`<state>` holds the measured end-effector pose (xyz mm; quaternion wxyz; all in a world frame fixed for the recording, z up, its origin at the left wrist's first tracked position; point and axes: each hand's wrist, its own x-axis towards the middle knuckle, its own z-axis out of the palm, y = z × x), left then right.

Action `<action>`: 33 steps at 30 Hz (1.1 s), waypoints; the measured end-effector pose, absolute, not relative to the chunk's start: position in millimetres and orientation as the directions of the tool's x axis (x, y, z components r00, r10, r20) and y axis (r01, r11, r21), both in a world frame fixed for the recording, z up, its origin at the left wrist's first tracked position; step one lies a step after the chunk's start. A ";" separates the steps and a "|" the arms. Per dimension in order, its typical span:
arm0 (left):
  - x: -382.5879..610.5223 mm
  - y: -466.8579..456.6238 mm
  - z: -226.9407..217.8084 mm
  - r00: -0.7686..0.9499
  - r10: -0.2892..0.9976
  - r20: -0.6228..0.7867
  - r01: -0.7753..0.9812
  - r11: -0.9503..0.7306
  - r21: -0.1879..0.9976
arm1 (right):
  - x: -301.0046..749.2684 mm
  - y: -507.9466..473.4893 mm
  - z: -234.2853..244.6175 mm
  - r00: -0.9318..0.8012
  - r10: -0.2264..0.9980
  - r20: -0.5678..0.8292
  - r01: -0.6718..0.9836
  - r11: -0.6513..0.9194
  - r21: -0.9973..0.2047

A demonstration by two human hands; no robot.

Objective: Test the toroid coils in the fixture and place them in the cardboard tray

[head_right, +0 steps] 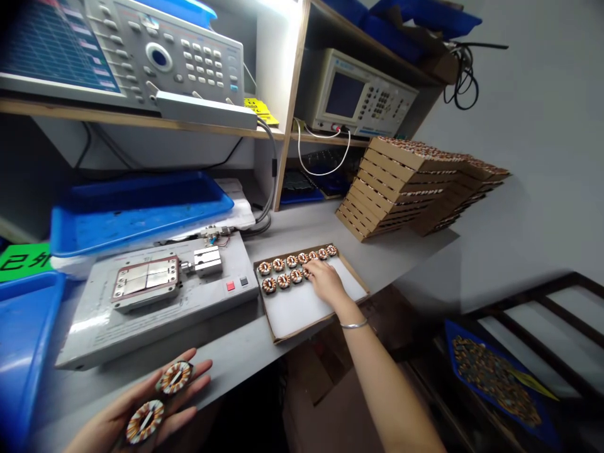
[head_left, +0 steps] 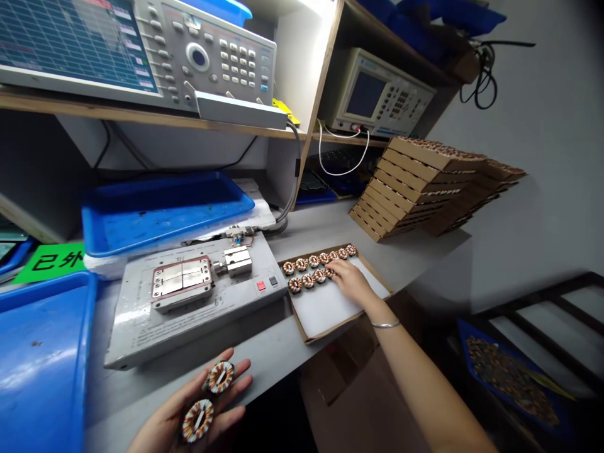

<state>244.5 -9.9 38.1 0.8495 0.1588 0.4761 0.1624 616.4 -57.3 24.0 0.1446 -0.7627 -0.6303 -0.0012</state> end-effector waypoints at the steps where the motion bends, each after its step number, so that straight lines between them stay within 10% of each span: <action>1: 244.2 -10.1 37.8 0.493 0.428 -0.758 -0.131 0.897 0.422 | 615.5 -57.5 24.0 0.211 0.960 0.183 0.963 -0.171 -0.210; 9: 236.6 -8.7 31.4 0.550 0.410 -0.728 -0.171 0.908 0.383 | 585.3 -58.0 52.1 0.226 0.956 0.186 0.972 -0.209 -0.105; 18: 227.3 -6.5 35.7 0.563 0.458 -0.688 -0.291 0.889 0.354 | 395.2 -35.5 77.9 -0.439 0.888 0.138 0.765 0.450 -0.460; 26: 205.3 -4.8 17.2 0.511 0.472 -0.719 -0.273 0.882 0.385 | 364.9 -20.3 49.4 -0.437 0.896 0.082 0.821 0.434 -0.370; 33: 212.8 0.4 21.0 0.522 0.497 -0.693 -0.286 0.868 0.406 | 375.4 -19.6 47.3 -0.353 0.908 0.225 0.741 0.418 -0.526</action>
